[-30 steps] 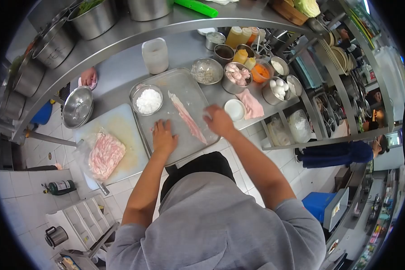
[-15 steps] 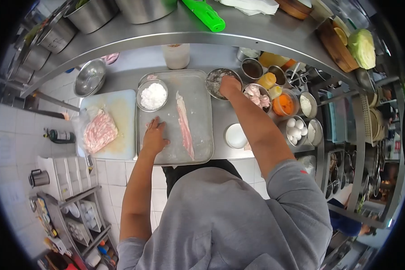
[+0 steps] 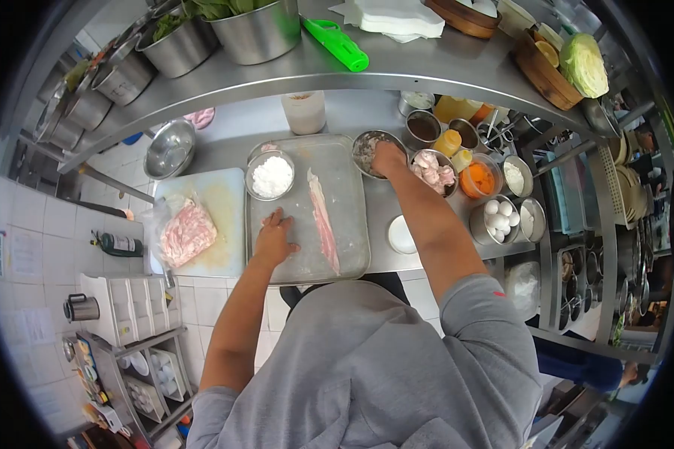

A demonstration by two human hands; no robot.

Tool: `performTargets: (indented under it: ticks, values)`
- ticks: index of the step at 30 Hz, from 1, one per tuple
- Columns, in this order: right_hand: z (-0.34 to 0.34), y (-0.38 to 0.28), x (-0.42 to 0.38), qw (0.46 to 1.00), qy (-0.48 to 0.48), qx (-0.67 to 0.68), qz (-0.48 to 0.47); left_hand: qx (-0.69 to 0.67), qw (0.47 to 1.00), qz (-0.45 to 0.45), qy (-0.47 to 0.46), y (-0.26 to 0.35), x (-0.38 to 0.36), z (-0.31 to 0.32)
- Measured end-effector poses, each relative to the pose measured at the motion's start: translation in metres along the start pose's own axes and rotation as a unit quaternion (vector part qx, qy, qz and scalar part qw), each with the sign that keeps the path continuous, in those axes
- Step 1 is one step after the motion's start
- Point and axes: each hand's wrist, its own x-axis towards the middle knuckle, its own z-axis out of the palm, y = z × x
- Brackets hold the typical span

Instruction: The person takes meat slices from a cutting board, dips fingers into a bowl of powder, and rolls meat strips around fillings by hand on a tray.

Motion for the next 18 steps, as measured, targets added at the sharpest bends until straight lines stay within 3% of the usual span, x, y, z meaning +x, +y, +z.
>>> performTargets:
  ticks: [2,4,5,7,8,10,12,13,15,16,18]
  values:
    - [-0.015,0.0,-0.008,0.999,0.009,0.036,0.004,0.015,1.0,0.009,0.004,-0.004,0.001,0.001]
    - [-0.037,0.004,-0.01,0.974,-0.009,0.225,0.008,0.017,1.0,0.017,0.005,-0.005,0.002,0.007]
    - [-0.043,0.007,-0.018,0.976,-0.013,0.216,0.011,0.01,1.0,0.01,0.008,-0.008,0.002,0.008]
    - [-0.056,0.005,-0.04,0.875,-0.065,0.48,0.015,-0.01,1.0,-0.005,0.006,-0.01,0.001,0.013]
    - [-0.06,0.001,-0.059,0.845,-0.086,0.527,0.026,0.002,1.0,0.001,0.013,-0.011,0.0,0.015]
    - [-0.06,-0.012,-0.102,0.831,-0.134,0.541,-0.003,0.012,1.0,0.009,0.025,-0.015,0.006,0.019]
    - [-0.024,-0.016,-0.135,0.807,-0.204,0.546,-0.089,0.01,0.999,0.019,0.029,-0.021,0.001,0.024]
    - [-0.007,-0.024,-0.153,0.803,-0.221,0.548,-0.083,0.013,0.999,0.031,0.039,-0.02,0.001,0.021]
    - [0.017,-0.042,-0.198,0.857,-0.235,0.439,-0.134,0.013,0.998,0.032,0.048,-0.023,-0.001,0.024]
    - [0.033,-0.046,-0.213,0.896,-0.122,0.337,-0.26,0.014,0.996,0.048,0.072,-0.02,-0.003,0.024]
    - [0.046,-0.052,-0.24,0.901,-0.134,0.324,-0.256,-0.023,0.994,0.042,0.095,-0.005,-0.016,0.023]
